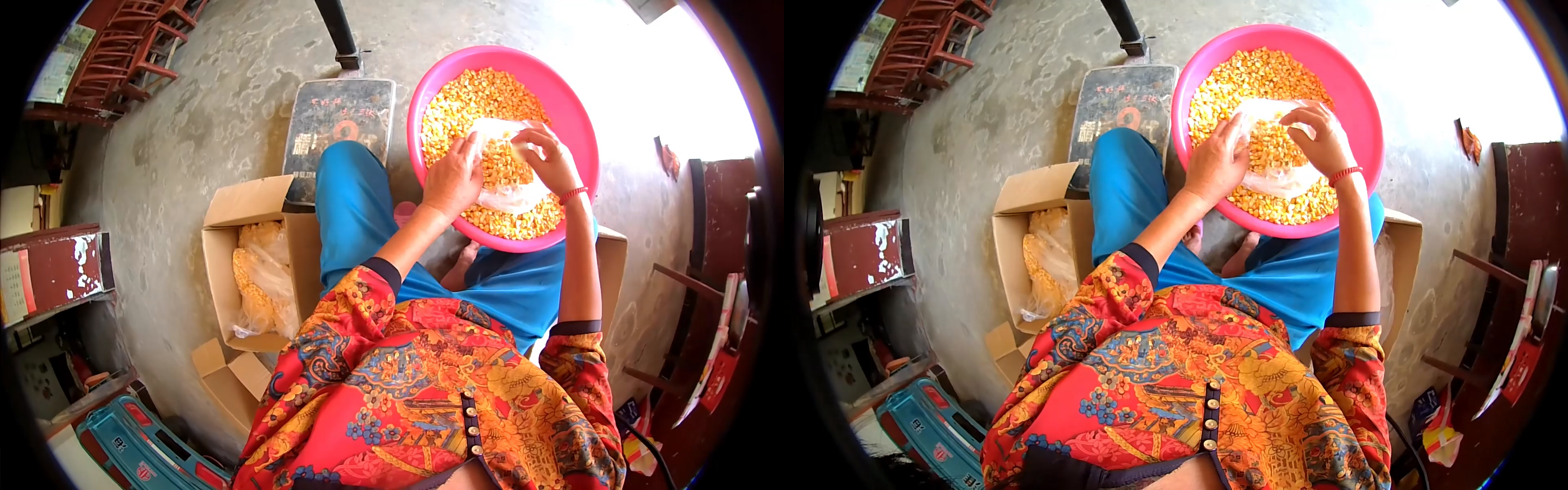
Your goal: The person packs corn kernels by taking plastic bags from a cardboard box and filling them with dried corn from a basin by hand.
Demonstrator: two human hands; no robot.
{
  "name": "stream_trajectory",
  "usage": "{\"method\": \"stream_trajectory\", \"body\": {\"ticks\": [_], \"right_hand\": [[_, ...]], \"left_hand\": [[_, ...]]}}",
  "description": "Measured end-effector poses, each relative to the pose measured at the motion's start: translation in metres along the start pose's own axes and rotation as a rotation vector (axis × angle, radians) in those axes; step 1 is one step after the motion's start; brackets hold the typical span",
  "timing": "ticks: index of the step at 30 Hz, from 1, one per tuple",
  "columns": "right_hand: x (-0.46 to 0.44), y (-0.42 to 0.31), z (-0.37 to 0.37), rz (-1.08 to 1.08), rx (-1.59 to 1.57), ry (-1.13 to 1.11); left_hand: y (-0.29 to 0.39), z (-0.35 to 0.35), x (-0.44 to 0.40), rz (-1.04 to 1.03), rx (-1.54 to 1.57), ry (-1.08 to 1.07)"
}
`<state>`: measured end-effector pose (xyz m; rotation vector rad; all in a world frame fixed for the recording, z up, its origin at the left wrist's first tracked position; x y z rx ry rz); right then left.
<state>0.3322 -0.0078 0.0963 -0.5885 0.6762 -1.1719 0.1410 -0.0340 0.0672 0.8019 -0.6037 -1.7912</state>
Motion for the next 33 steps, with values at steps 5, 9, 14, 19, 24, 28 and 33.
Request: {"method": "stream_trajectory", "body": {"ticks": [5, 9, 14, 19, 24, 28, 33], "right_hand": [[0.005, 0.012, 0.025, -0.138, 0.533, 0.322], [0.017, 0.067, 0.018, -0.491, 0.404, 0.083], [0.026, 0.092, 0.026, -0.534, -0.748, 0.24], [-0.002, 0.041, 0.081, -0.375, -1.088, 0.484], [-0.014, -0.023, 0.129, -0.091, -1.156, 0.494], [-0.006, -0.068, 0.135, 0.054, -1.077, 0.514], [0.008, -0.069, 0.112, -0.091, -0.885, 0.526]], "left_hand": [[0.0, -0.001, 0.0, 0.002, 0.001, -0.015], [-0.001, -0.002, 0.0, 0.008, 0.022, -0.005], [-0.017, -0.013, -0.013, 0.001, 0.162, 0.094], [0.009, -0.001, -0.051, -0.075, 0.316, 0.115], [0.043, 0.017, -0.087, -0.214, 0.343, 0.181], [0.056, 0.034, -0.093, -0.281, 0.277, 0.216], [0.034, 0.029, -0.082, -0.26, 0.201, 0.147]]}}
Point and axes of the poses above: each hand's wrist, its own x-axis away from the middle knuckle, its own z-axis out of the back of the hand, y = z × x, the point moved 3 cm from there along -x, towards the middle knuckle, and after that the axes turned 1 degree about -y, right-handed, at the moved point
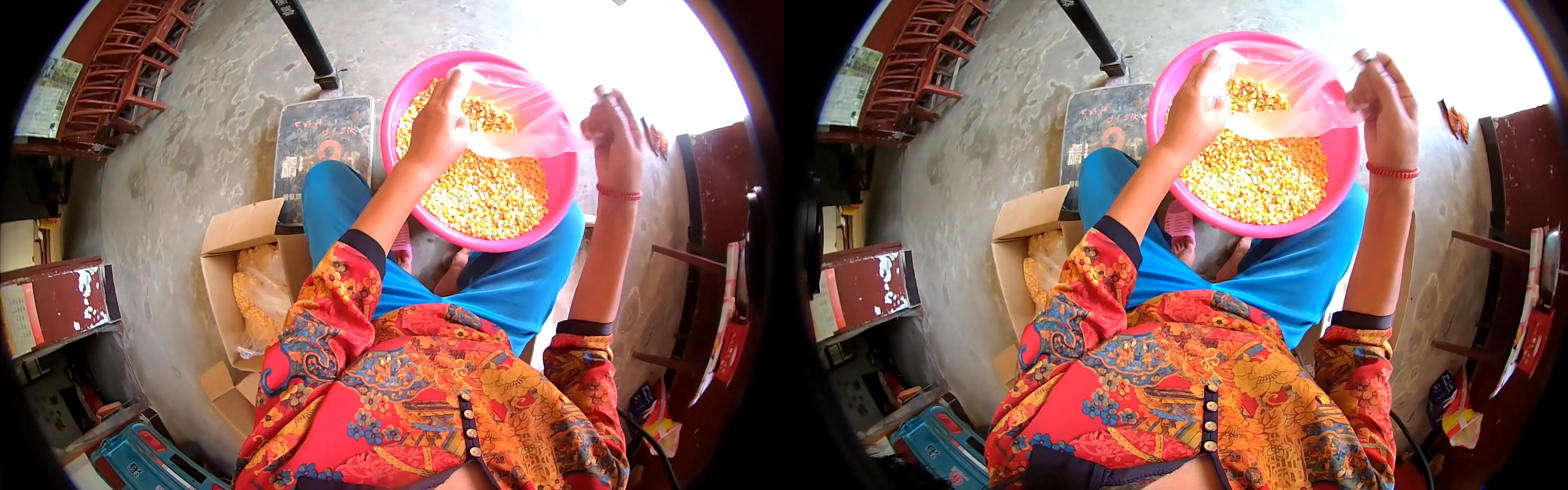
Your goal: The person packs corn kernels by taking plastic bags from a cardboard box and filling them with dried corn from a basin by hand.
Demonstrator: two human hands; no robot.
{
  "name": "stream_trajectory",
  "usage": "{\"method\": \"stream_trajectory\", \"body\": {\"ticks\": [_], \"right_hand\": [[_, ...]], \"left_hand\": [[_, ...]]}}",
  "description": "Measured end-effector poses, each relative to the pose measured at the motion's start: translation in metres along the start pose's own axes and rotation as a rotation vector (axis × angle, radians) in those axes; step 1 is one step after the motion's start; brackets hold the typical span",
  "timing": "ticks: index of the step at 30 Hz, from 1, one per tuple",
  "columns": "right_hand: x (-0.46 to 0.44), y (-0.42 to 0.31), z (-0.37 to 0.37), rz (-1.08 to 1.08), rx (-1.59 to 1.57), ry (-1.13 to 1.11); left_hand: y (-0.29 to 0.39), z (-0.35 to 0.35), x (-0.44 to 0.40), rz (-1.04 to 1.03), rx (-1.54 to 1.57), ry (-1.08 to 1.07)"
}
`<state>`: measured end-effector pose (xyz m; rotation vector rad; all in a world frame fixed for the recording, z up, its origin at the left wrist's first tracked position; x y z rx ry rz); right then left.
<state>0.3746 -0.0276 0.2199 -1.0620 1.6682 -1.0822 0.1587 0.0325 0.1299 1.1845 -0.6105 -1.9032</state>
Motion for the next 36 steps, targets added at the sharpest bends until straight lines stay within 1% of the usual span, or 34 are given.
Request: {"method": "stream_trajectory", "body": {"ticks": [1, 3, 5, 6, 7, 9, 10, 11, 12, 13, 15, 17, 18, 19, 21, 22, 23, 25, 26, 27, 29, 30, 31, 32, 33, 34, 35, 36], "right_hand": [[0.001, 0.013, 0.01, -0.086, 0.141, -0.034], [-0.001, 0.042, 0.028, -0.134, 0.467, -0.08], [-0.001, 0.064, 0.035, 0.096, 0.806, -0.123], [0.007, 0.056, 0.023, 0.208, 0.954, -0.012], [0.013, 0.05, 0.008, 0.207, 0.956, -0.015], [0.026, 0.027, -0.028, 0.506, 1.027, 0.006], [0.032, 0.02, -0.049, 0.566, 1.003, -0.095], [0.036, 0.024, -0.062, 0.534, 0.937, -0.254], [0.04, 0.031, -0.076, 0.445, 0.879, -0.425], [0.044, 0.038, -0.089, 0.323, 0.904, -0.624], [0.043, 0.074, -0.089, 0.205, 0.924, -0.728], [0.028, 0.115, -0.061, 0.13, 1.076, -0.573], [0.019, 0.148, -0.031, 0.186, 1.164, -0.505], [0.013, 0.169, -0.008, 0.091, 1.21, -0.481], [0.016, 0.144, -0.01, -0.177, 1.465, -0.686], [0.02, 0.142, -0.009, -0.244, 1.446, -0.776], [0.019, 0.142, -0.006, -0.247, 1.452, -0.774], [0.024, 0.146, -0.006, -0.115, 1.346, -1.045], [0.024, 0.144, -0.007, -0.034, 1.316, -1.033], [0.024, 0.145, -0.008, -0.034, 1.314, -1.032], [0.02, 0.143, -0.012, -0.209, 1.084, -0.977], [0.019, 0.132, -0.018, -0.22, 1.015, -0.779], [0.008, 0.143, -0.009, -0.107, 0.795, -0.63], [-0.009, 0.155, 0.008, -0.239, 0.953, -0.402], [-0.024, 0.163, 0.027, -0.37, 1.098, -0.165], [-0.036, 0.17, 0.043, -0.321, 1.002, -0.11], [-0.041, 0.168, 0.044, -0.27, 0.905, -0.056], [-0.039, 0.172, 0.041, -0.227, 0.736, 0.022]], "left_hand": [[-0.012, -0.002, 0.009, 0.018, -0.032, -0.013], [-0.03, -0.004, 0.026, 0.038, -0.062, -0.025], [-0.044, -0.006, 0.045, 0.109, -0.161, -0.057], [-0.047, -0.006, 0.051, 0.136, -0.17, -0.082], [-0.049, -0.007, 0.056, 0.139, -0.169, -0.081], [-0.049, -0.008, 0.061, 0.184, -0.164, -0.1], [-0.048, -0.008, 0.062, 0.187, -0.162, -0.101], [-0.046, -0.008, 0.061, 0.185, -0.161, -0.09], [-0.046, -0.009, 0.06, 0.181, -0.16, -0.078], [-0.048, -0.009, 0.059, 0.182, -0.159, -0.077], [-0.054, -0.009, 0.06, 0.155, -0.093, -0.026], [-0.048, -0.004, 0.062, 0.17, -0.115, -0.028], [-0.048, -0.003, 0.063, 0.133, -0.096, 0.006], [-0.05, -0.002, 0.064, 0.135, -0.097, 0.011], [-0.049, -0.003, 0.062, 0.139, -0.094, -0.011], [-0.047, -0.003, 0.061, 0.139, -0.085, -0.006], [-0.046, -0.004, 0.061, 0.139, -0.078, -0.006], [-0.046, -0.004, 0.06, 0.15, -0.075, -0.017], [-0.048, -0.005, 0.06, 0.151, -0.075, -0.017], [-0.05, -0.006, 0.06, 0.108, -0.091, 0.002], [-0.049, -0.006, 0.06, 0.062, -0.105, 0.021], [-0.049, -0.005, 0.061, 0.08, -0.08, 0.001], [-0.049, -0.004, 0.061, 0.099, -0.055, -0.017], [-0.047, -0.002, 0.059, 0.098, -0.057, -0.015], [-0.043, -0.002, 0.057, 0.105, -0.016, -0.095], [-0.041, -0.003, 0.056, 0.112, 0.026, -0.175], [-0.04, -0.003, 0.057, 0.11, 0.025, -0.172], [-0.04, -0.005, 0.058, 0.16, 0.001, -0.224]]}}
Point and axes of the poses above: each hand's wrist, its own x-axis away from the middle knuckle, its own z-axis out of the back of the hand, y = z × x, the point moved 3 cm from there along -x, towards the middle knuckle, and after that the axes turned 1 degree about -y, right-handed, at the moved point
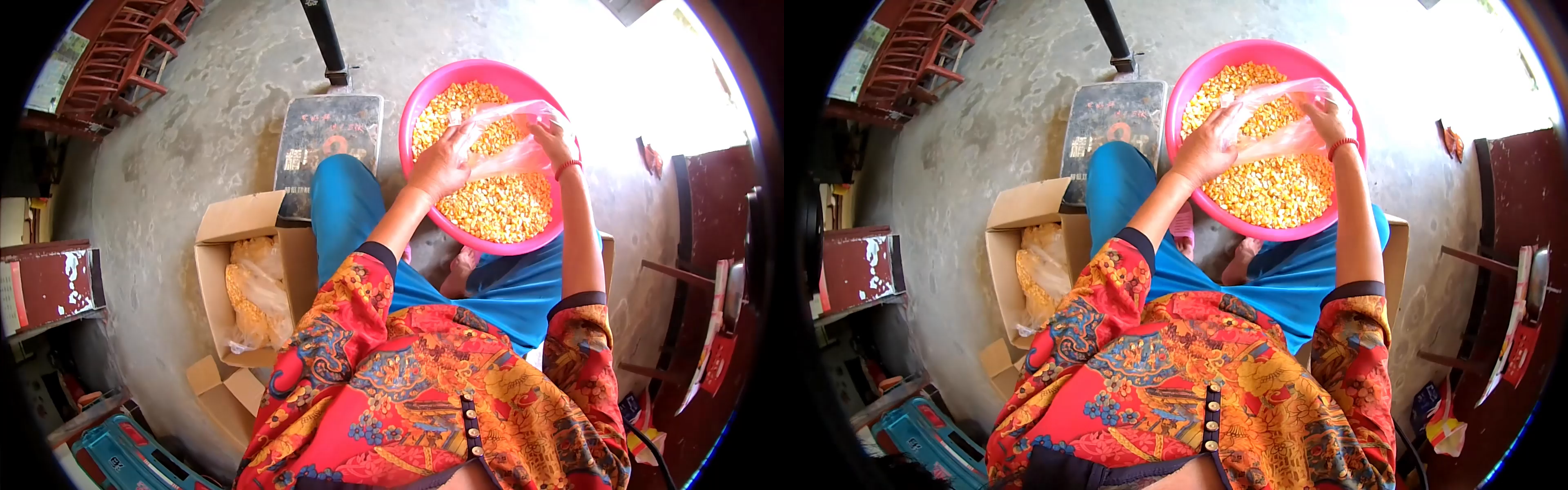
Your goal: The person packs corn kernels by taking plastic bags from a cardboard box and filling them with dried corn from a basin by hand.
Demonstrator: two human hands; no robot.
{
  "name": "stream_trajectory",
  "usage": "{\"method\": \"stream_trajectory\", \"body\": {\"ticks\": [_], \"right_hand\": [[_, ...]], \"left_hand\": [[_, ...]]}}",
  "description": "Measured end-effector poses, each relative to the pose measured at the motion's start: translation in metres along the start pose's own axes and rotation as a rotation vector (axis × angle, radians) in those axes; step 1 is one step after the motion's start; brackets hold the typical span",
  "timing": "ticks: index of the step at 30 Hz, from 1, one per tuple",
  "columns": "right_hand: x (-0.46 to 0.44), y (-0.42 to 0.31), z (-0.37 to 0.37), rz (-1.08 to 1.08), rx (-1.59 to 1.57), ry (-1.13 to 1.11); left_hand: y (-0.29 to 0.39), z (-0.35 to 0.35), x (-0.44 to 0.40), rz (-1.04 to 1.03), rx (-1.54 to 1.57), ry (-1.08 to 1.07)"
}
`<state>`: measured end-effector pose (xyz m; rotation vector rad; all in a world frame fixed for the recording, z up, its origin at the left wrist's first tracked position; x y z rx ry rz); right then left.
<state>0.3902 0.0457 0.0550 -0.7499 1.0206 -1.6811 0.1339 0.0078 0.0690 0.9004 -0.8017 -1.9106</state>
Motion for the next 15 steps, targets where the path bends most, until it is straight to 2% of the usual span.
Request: {"method": "stream_trajectory", "body": {"ticks": [1, 2, 3, 5, 7, 9, 11, 14, 15], "right_hand": [[0.0, 0.001, 0.0, 0.004, 0.002, -0.001], [0.006, -0.016, -0.002, 0.088, 0.028, -0.155], [0.011, -0.026, -0.005, 0.171, 0.055, -0.309], [0.03, -0.04, -0.012, 0.18, 0.163, -0.481], [0.075, -0.082, -0.026, 0.06, 0.097, -0.803], [0.105, -0.091, -0.043, 0.062, 0.128, -1.076], [0.112, -0.07, -0.061, 0.497, 0.243, -0.949], [0.12, -0.057, -0.082, 0.678, 0.432, -0.66], [0.122, -0.052, -0.088, 0.752, 0.556, -0.645]], "left_hand": [[0.0, -0.003, 0.002, 0.055, -0.02, -0.051], [0.002, 0.001, 0.0, -0.081, -0.004, 0.083], [0.001, 0.0, 0.0, -0.081, -0.002, 0.086], [-0.006, -0.002, 0.001, 0.045, -0.005, 0.024], [-0.005, -0.003, 0.0, 0.019, -0.021, 0.049], [-0.001, -0.001, 0.0, -0.008, -0.037, 0.07], [0.002, 0.0, 0.001, 0.036, 0.014, 0.012], [-0.002, -0.001, 0.001, -0.05, 0.017, 0.069], [-0.003, -0.001, 0.001, -0.047, 0.01, 0.07]]}}
Point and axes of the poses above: each hand's wrist, its own x-axis away from the middle knuckle, its own z-axis out of the back of the hand, y = z × x, the point moved 3 cm from there along -x, towards the middle knuckle, and after that the axes turned 1 degree about -y, right-handed, at the moved point
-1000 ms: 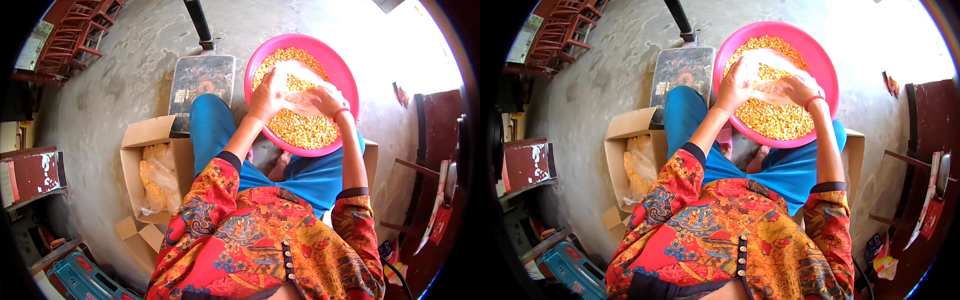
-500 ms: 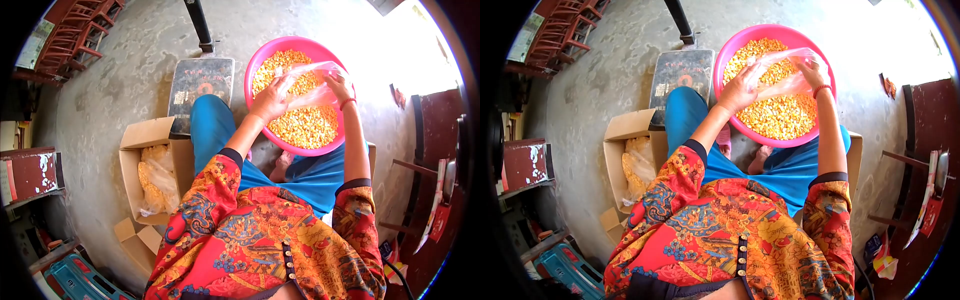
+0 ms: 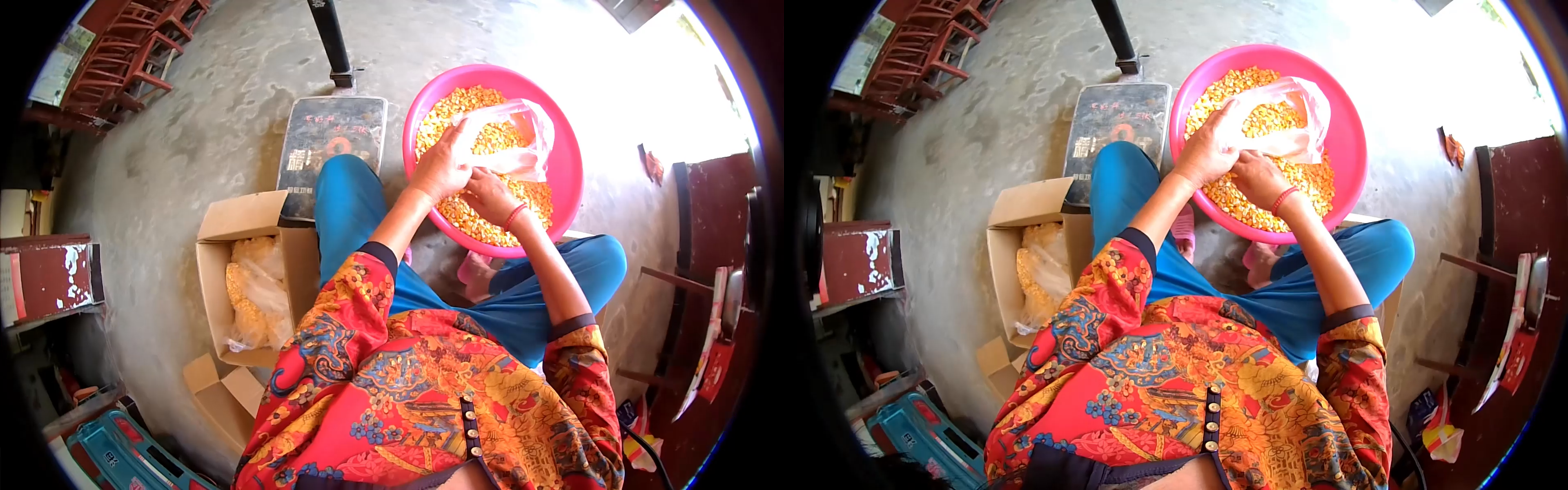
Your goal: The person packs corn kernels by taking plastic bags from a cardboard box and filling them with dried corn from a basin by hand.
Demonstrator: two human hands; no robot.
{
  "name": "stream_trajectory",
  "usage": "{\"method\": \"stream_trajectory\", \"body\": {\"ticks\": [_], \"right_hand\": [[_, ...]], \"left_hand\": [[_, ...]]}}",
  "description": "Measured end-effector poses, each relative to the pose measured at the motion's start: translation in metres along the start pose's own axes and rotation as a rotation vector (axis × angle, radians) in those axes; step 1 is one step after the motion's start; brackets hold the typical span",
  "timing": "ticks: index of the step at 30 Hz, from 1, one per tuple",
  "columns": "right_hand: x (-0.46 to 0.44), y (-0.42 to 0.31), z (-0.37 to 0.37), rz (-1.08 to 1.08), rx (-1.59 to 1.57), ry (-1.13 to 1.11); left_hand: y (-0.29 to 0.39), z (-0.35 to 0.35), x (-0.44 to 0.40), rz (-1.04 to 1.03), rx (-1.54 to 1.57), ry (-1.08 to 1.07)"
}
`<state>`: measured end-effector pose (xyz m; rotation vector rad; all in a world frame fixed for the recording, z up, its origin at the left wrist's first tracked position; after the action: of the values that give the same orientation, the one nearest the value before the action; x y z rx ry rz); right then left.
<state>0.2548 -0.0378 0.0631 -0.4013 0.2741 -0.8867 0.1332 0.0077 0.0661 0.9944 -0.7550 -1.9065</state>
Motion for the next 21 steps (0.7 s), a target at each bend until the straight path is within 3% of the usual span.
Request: {"method": "stream_trajectory", "body": {"ticks": [2, 8, 14, 18, 20, 21], "right_hand": [[0.004, 0.001, -0.003, 0.024, 0.126, -0.062], [0.026, 0.014, -0.004, 0.02, 0.024, -0.202], [0.032, 0.017, 0.0, -0.139, -0.109, -0.119], [0.029, 0.024, 0.009, -0.206, -0.46, 0.11], [0.033, 0.022, 0.015, -0.634, -1.169, -0.096], [0.031, 0.018, 0.019, -0.619, -1.364, -0.066]], "left_hand": [[-0.001, -0.001, 0.0, 0.03, -0.003, -0.022], [-0.006, -0.006, -0.001, 0.027, -0.018, -0.024], [-0.002, -0.004, -0.002, 0.026, -0.012, -0.043], [-0.002, -0.005, -0.004, 0.014, -0.017, -0.052], [-0.001, -0.004, -0.004, 0.009, -0.019, -0.063], [0.0, -0.004, -0.003, 0.048, -0.023, -0.085]]}}
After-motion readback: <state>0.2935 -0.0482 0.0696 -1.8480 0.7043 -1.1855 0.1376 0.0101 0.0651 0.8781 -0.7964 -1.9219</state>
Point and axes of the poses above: each hand's wrist, its own x-axis away from the middle knuckle, its own z-axis out of the back of the hand, y = z × x, the point moved 3 cm from there along -x, towards the middle knuckle, and after that the axes turned 1 degree about -y, right-handed, at the moved point
